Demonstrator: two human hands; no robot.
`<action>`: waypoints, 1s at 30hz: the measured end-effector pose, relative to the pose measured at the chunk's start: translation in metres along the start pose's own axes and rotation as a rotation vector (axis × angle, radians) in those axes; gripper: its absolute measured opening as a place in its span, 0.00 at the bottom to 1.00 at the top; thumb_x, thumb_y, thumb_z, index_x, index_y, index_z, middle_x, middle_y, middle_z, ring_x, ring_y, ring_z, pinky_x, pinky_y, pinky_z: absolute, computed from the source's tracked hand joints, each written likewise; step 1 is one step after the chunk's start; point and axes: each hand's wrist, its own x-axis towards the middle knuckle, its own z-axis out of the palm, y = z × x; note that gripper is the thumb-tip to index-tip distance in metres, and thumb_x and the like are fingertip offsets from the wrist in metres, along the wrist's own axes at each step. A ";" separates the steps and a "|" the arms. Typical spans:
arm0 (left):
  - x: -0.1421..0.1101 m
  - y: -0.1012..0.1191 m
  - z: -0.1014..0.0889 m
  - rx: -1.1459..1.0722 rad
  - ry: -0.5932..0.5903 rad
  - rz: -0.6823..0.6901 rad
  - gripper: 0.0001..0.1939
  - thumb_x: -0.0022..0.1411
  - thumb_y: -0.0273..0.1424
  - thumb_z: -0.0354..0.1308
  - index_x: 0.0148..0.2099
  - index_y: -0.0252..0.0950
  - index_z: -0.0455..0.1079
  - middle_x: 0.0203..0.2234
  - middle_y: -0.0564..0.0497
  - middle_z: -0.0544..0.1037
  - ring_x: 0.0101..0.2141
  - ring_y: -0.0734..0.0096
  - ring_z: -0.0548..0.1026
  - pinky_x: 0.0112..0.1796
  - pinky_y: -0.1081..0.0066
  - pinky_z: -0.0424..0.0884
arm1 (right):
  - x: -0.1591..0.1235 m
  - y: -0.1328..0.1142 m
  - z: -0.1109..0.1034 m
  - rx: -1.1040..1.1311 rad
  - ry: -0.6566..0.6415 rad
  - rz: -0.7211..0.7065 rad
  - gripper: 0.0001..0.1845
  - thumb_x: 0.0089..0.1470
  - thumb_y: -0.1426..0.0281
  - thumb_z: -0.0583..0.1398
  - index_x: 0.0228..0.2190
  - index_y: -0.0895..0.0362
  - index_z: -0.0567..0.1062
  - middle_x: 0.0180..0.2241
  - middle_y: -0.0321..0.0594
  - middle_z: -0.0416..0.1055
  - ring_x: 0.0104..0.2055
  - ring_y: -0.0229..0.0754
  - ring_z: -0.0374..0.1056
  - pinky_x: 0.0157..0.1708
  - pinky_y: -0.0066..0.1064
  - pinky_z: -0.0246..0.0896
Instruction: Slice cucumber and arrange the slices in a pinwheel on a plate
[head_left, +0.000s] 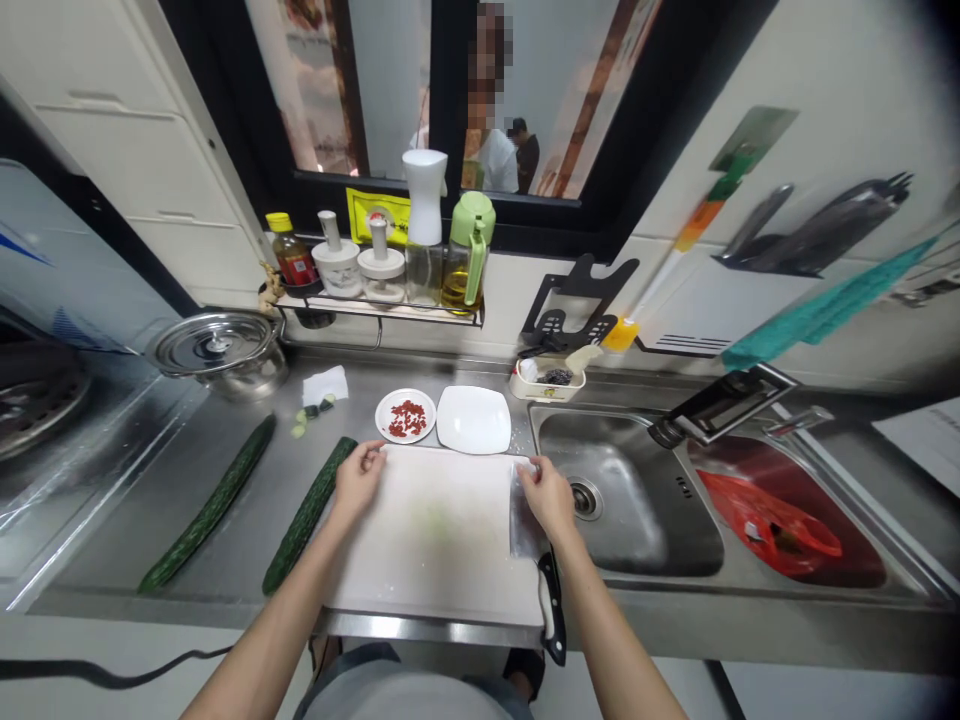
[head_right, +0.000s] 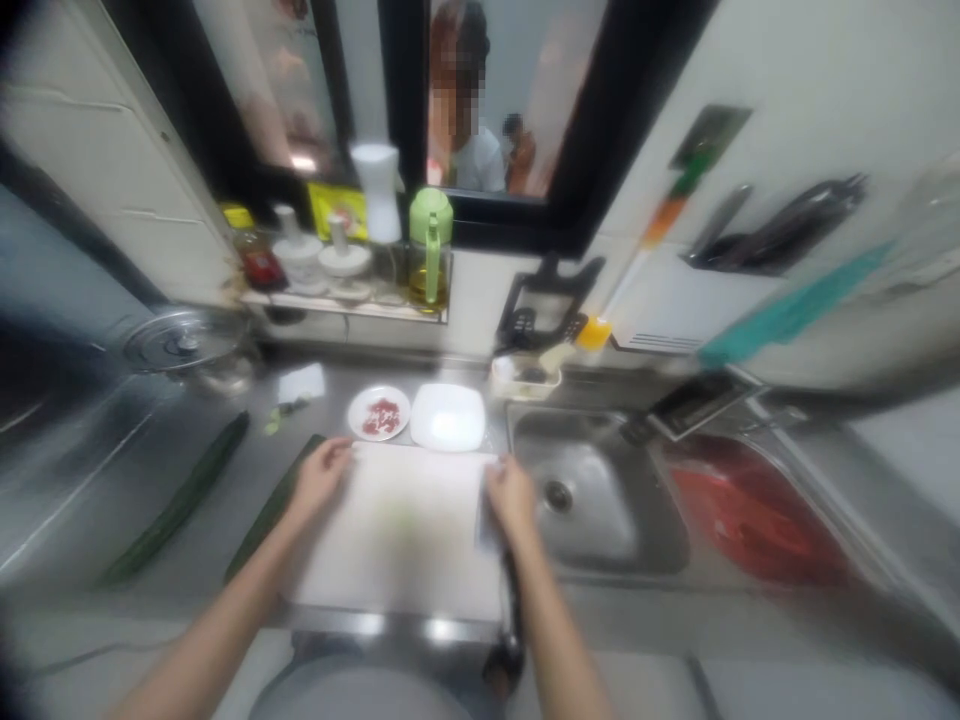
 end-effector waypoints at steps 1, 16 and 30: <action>0.001 -0.005 -0.014 0.064 0.033 0.008 0.19 0.56 0.40 0.54 0.45 0.34 0.73 0.28 0.51 0.76 0.29 0.71 0.73 0.31 0.74 0.68 | -0.011 0.006 -0.002 -0.016 0.001 0.011 0.17 0.58 0.62 0.54 0.44 0.59 0.72 0.31 0.40 0.74 0.34 0.40 0.69 0.31 0.26 0.53; 0.004 -0.071 -0.077 0.674 -0.044 -0.056 0.33 0.53 0.45 0.60 0.57 0.35 0.63 0.48 0.41 0.74 0.47 0.56 0.73 0.44 0.65 0.68 | -0.087 0.030 -0.018 -0.201 -0.338 0.236 0.17 0.56 0.58 0.55 0.41 0.57 0.69 0.38 0.47 0.75 0.40 0.47 0.72 0.32 0.30 0.57; -0.007 -0.049 -0.086 0.434 -0.144 0.113 0.26 0.55 0.38 0.59 0.56 0.38 0.67 0.48 0.46 0.75 0.49 0.58 0.72 0.50 0.61 0.66 | -0.084 0.030 -0.014 -0.221 -0.325 0.263 0.17 0.56 0.57 0.55 0.39 0.58 0.71 0.37 0.48 0.76 0.39 0.48 0.73 0.30 0.29 0.57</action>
